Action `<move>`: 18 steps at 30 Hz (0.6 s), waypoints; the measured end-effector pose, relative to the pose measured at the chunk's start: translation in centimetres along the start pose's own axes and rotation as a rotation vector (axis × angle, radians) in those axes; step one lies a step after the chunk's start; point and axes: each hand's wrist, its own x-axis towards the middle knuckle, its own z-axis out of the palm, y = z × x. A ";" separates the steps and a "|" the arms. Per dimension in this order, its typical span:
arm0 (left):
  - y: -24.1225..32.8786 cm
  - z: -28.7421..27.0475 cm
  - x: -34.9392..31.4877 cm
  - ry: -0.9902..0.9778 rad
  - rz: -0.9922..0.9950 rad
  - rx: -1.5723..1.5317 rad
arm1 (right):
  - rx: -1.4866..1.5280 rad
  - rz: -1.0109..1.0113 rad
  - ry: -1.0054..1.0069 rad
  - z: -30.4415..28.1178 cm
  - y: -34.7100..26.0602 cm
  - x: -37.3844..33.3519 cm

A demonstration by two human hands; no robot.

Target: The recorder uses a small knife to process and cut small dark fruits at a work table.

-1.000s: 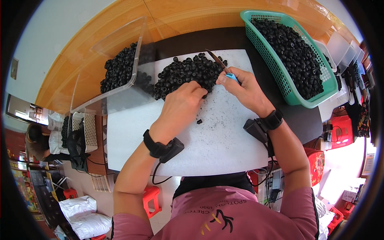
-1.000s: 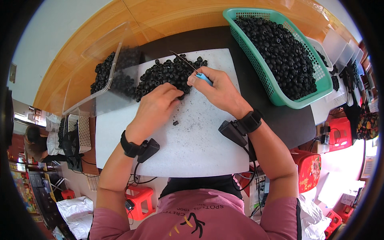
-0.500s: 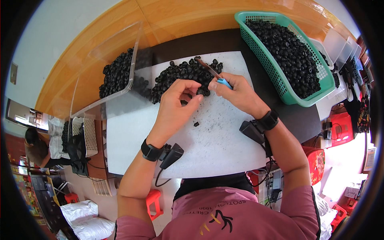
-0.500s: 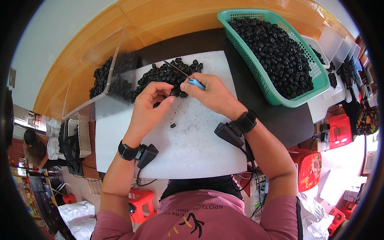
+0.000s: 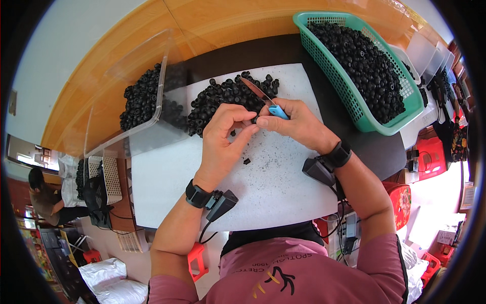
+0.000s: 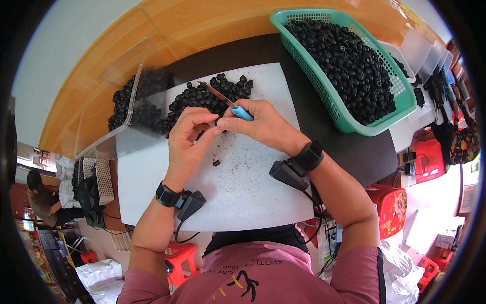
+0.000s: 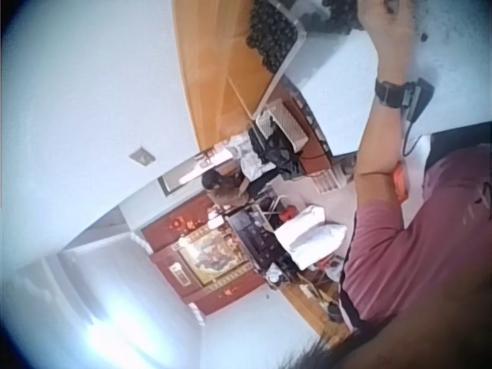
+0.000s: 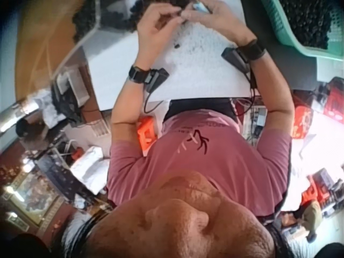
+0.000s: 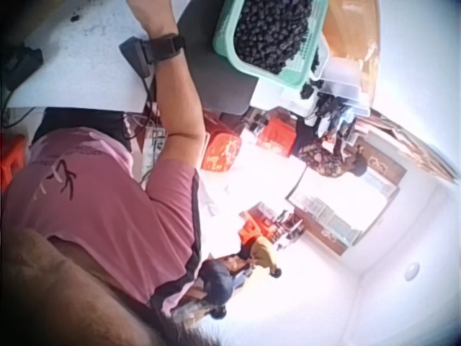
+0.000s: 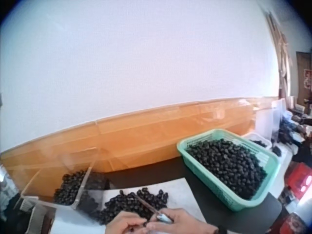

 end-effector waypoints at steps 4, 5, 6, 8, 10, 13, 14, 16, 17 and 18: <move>-0.2 -0.1 -0.1 -0.008 0.098 0.161 | 0.080 0.052 -0.033 0.1 -0.2 0.0; -0.2 -0.1 -0.1 -0.005 0.114 0.162 | 0.081 0.054 -0.033 0.1 -0.2 -0.1; -0.2 -0.1 -0.1 -0.005 0.112 0.161 | 0.087 0.057 -0.037 0.1 -0.3 -0.1; -0.2 -0.1 -0.2 0.002 0.118 0.117 | 0.094 0.064 -0.042 0.2 -0.3 -0.1; -0.1 0.0 -0.3 0.006 0.097 0.081 | 0.145 0.092 -0.056 0.2 -0.1 -0.1; 0.0 0.1 -0.4 0.011 0.074 0.033 | 0.141 0.076 -0.074 0.2 -0.1 -0.1; 0.0 0.2 -0.4 0.013 0.073 0.021 | 0.140 0.078 -0.072 0.1 -0.1 -0.1; -0.3 0.0 -0.4 -0.010 0.074 0.045 | 0.126 0.060 -0.084 0.1 -0.1 -0.1; -0.4 -0.1 -0.4 -0.032 0.077 0.073 | 0.128 0.061 -0.084 0.1 -0.2 -0.1; -0.3 -0.1 -0.4 -0.033 0.076 0.073 | 0.118 0.055 -0.082 0.1 -0.2 -0.1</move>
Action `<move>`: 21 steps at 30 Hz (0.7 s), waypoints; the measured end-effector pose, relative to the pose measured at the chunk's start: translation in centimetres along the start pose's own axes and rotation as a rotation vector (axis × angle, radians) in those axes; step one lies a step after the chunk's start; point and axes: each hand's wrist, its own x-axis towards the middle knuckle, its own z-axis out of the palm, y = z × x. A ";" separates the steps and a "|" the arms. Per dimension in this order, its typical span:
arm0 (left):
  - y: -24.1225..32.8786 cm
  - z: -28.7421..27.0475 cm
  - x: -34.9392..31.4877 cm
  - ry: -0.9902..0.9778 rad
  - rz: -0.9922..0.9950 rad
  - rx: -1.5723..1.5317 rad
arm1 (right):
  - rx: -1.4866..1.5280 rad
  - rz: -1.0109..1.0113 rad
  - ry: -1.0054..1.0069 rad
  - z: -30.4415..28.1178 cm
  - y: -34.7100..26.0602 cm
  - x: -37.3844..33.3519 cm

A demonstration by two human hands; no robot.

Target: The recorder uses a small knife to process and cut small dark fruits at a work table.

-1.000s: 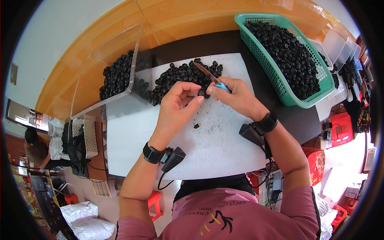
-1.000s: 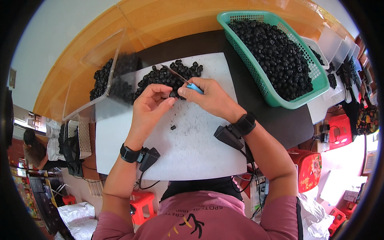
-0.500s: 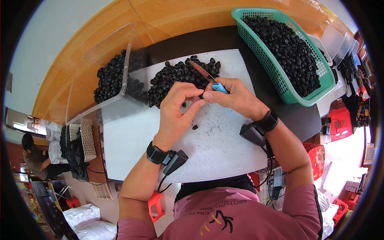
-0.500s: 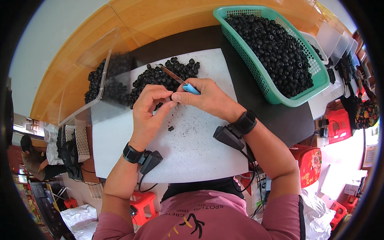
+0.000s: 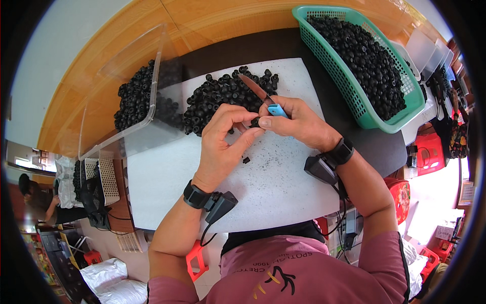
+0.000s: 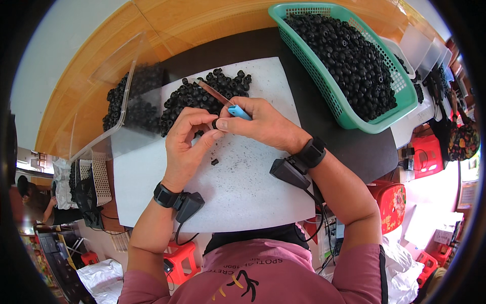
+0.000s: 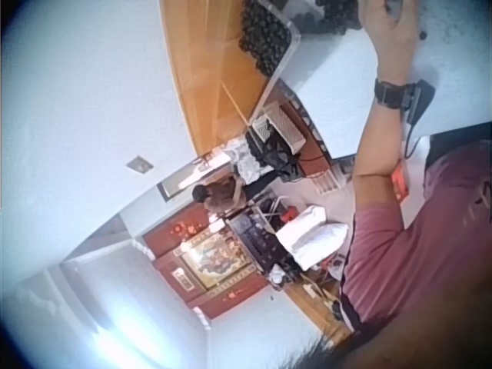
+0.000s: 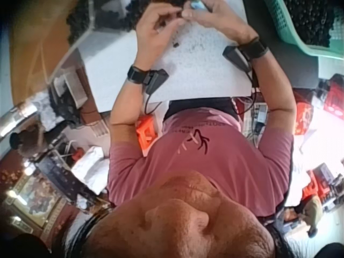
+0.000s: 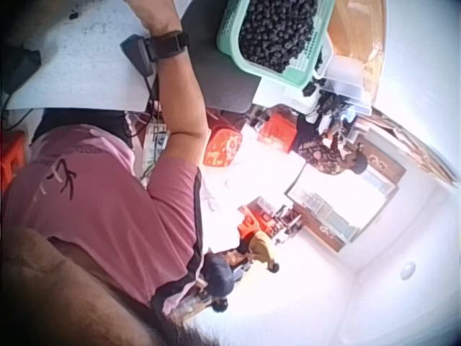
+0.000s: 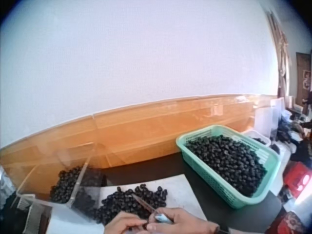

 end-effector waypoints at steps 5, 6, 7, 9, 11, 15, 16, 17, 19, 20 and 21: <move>0.4 0.0 0.0 -0.053 -0.111 -0.159 | -0.003 0.017 0.008 -0.1 0.0 -0.1; 0.2 0.0 -0.1 -0.055 -0.112 -0.160 | -0.012 0.014 0.005 -0.2 0.0 -0.1; -0.1 0.0 -0.2 -0.058 -0.138 -0.228 | -0.022 0.011 0.000 -0.2 0.0 -0.1; -0.2 0.0 -0.3 -0.062 -0.165 -0.296 | -0.016 0.000 0.006 0.0 -0.1 -0.2; 0.2 0.0 -0.2 -0.077 -0.218 -0.425 | -0.011 -0.013 0.012 0.0 0.0 -0.1; -0.1 -0.4 -0.4 -0.057 -0.299 -0.429 | -0.178 -0.185 0.082 -0.2 1.0 0.1; -0.1 -0.4 -0.4 -0.048 -0.305 -0.473 | -0.266 -0.231 0.101 -0.3 1.1 0.1; 0.0 -0.4 -0.4 -0.040 -0.310 -0.518 | -0.265 -0.232 0.100 -0.3 1.0 0.1; -0.1 -0.4 -0.3 -0.042 -0.320 -0.502 | -0.498 -0.336 0.117 -0.3 0.9 0.1; -0.1 -0.4 -0.4 -0.045 -0.331 -0.487 | -0.497 -0.336 0.116 -0.2 1.0 0.1; -0.1 -0.4 -0.4 -0.045 -0.333 -0.486 | -0.419 -0.298 0.101 -0.1 1.1 0.2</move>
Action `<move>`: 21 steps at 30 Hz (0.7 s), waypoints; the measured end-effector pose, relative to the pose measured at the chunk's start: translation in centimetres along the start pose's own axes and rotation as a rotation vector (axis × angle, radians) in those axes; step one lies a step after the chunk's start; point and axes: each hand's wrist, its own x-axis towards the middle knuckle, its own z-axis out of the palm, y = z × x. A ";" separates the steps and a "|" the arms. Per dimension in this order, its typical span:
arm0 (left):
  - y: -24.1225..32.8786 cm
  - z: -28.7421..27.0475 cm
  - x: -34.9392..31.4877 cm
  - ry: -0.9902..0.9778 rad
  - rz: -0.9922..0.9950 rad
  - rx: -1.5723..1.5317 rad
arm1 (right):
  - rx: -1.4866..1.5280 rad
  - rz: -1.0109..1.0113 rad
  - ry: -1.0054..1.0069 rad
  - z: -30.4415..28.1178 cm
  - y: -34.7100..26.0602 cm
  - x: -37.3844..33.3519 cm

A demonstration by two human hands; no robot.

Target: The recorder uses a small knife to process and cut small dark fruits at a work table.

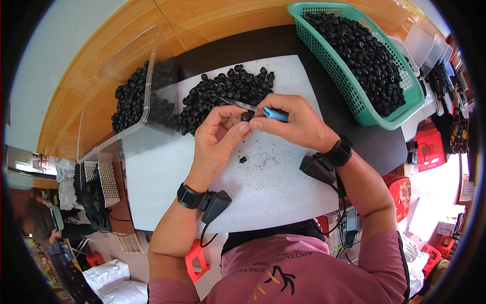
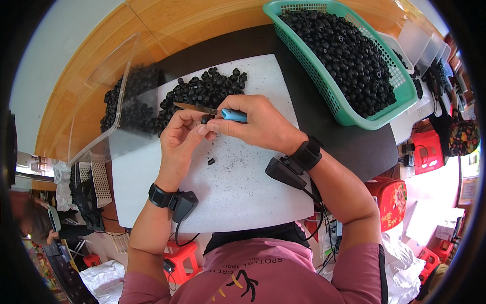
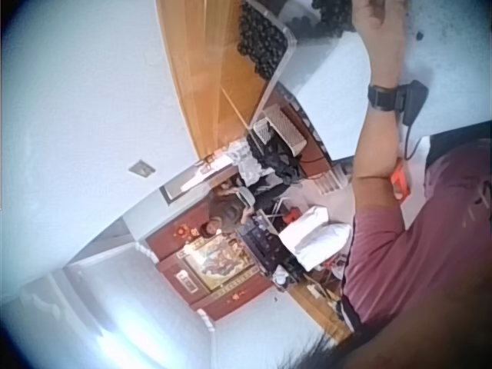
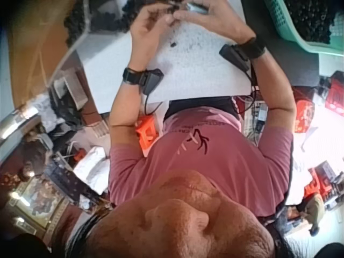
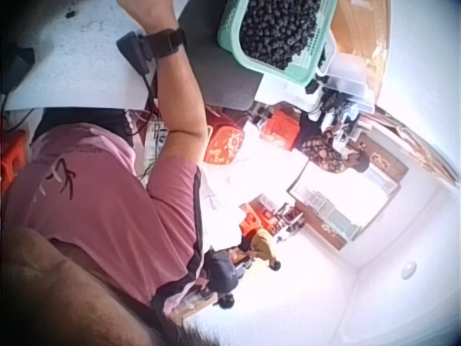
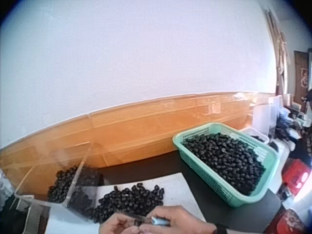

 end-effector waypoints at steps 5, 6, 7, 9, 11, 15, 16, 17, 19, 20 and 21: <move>0.2 0.0 0.0 -0.011 -0.023 0.101 | 0.117 0.094 -0.050 -0.1 -0.5 0.0; 0.3 0.1 0.0 -0.011 -0.023 0.101 | 0.128 0.093 -0.058 -0.1 -0.4 0.0; 0.4 0.1 -0.1 -0.023 -0.023 0.113 | 0.140 0.092 -0.066 -0.1 -0.3 0.0; 0.4 0.1 -0.1 -0.034 -0.022 0.125 | 0.148 0.097 -0.077 -0.2 0.0 0.0; 0.3 0.1 0.0 -0.049 -0.013 0.067 | 0.158 0.101 -0.089 -0.2 0.0 0.1; 0.3 0.1 0.0 -0.077 -0.007 0.046 | 0.189 0.121 -0.091 -0.2 0.3 0.0; 0.4 0.1 0.0 -0.090 0.006 0.029 | 0.211 0.107 -0.085 -0.1 0.4 0.0; 0.4 0.1 0.0 -0.103 0.019 0.012 | 0.212 0.106 -0.086 -0.2 0.2 0.0; 0.2 -0.2 0.0 -0.088 -0.003 0.005 | 0.168 0.161 -0.107 -0.4 -0.5 -0.1; 0.1 -0.3 0.0 -0.075 -0.026 -0.001 | 0.168 0.160 -0.107 -0.4 -0.5 -0.1; 0.1 -0.4 0.0 -0.074 -0.025 -0.001 | 0.078 0.055 -0.108 -0.3 -0.5 -0.2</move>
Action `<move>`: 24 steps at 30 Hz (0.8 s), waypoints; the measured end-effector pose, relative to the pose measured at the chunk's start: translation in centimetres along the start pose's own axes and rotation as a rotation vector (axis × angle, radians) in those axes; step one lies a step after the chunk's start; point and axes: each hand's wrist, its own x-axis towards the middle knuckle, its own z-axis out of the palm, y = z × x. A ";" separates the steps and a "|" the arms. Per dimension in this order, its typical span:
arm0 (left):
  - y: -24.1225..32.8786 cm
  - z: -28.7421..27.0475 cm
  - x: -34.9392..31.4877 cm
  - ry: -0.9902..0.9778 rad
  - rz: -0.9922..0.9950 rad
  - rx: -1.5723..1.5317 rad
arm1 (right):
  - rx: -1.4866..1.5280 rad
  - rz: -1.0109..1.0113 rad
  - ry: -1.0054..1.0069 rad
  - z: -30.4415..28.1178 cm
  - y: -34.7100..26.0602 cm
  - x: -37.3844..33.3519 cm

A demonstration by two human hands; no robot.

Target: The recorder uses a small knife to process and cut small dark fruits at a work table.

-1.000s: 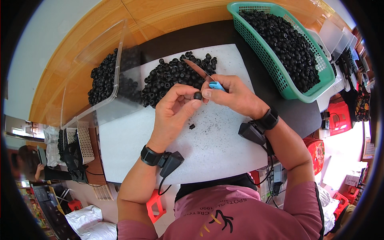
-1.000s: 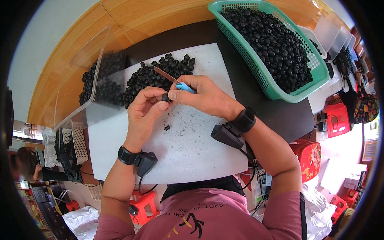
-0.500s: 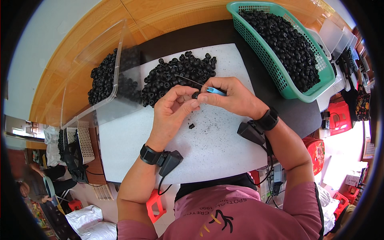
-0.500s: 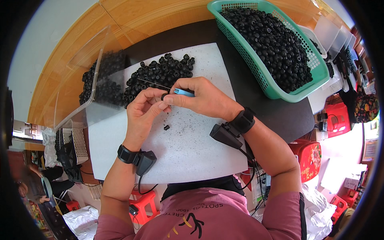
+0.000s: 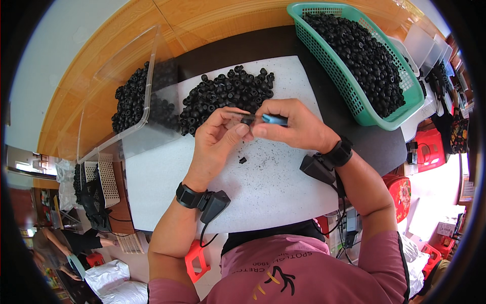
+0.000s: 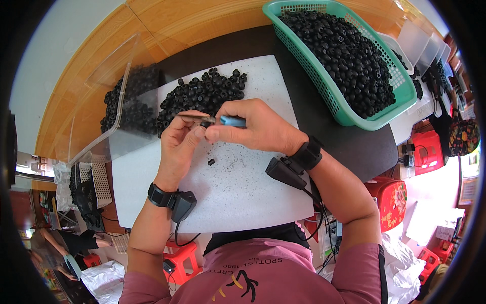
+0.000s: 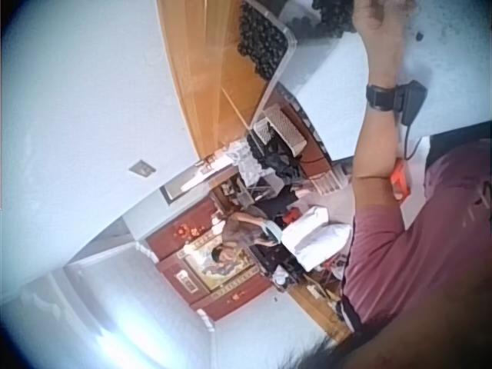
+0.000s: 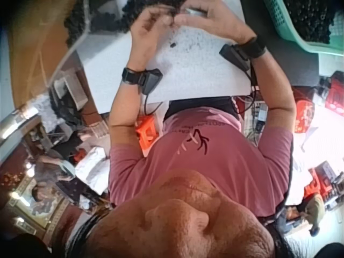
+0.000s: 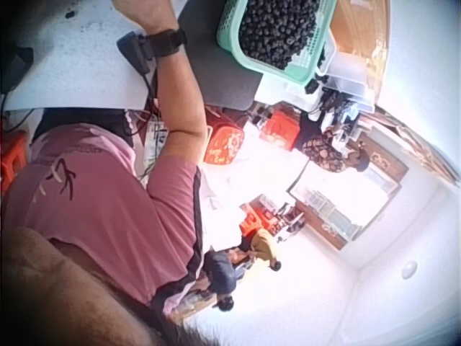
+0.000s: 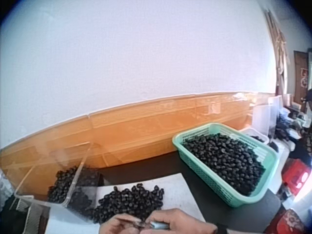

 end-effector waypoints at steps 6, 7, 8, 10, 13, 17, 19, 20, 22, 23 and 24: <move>-0.2 -0.2 0.0 0.075 0.030 -0.062 | -0.271 -0.239 0.065 0.2 0.5 0.1; -0.3 -0.2 0.0 0.075 0.031 -0.062 | -0.301 -0.245 0.075 0.1 0.5 0.1; -0.3 -0.3 0.0 0.076 0.032 -0.054 | -0.301 -0.246 0.075 0.1 0.5 0.1; -0.3 -0.3 0.0 0.077 0.033 -0.046 | -0.306 -0.240 0.084 0.1 0.4 0.1; -0.3 -0.3 0.1 0.085 0.049 -0.043 | -0.312 -0.228 0.085 0.1 0.6 0.2; -0.4 -0.4 0.1 0.096 0.060 -0.048 | -0.346 -0.259 0.109 0.2 0.5 0.2; -0.5 -0.4 0.1 0.105 0.062 -0.055 | -0.391 -0.241 0.124 0.1 0.4 0.2; -0.5 -0.5 0.1 0.102 0.056 -0.063 | -0.391 -0.241 0.125 0.1 0.5 0.2; -0.5 -0.6 0.1 0.099 0.050 -0.071 | -0.348 -0.252 0.119 0.2 0.7 0.3; -0.4 -0.6 0.1 0.092 0.053 -0.082 | -0.348 -0.252 0.120 0.3 0.6 0.3; -0.3 -0.5 0.1 0.084 0.056 -0.093 | -0.346 -0.243 0.118 0.3 0.6 0.2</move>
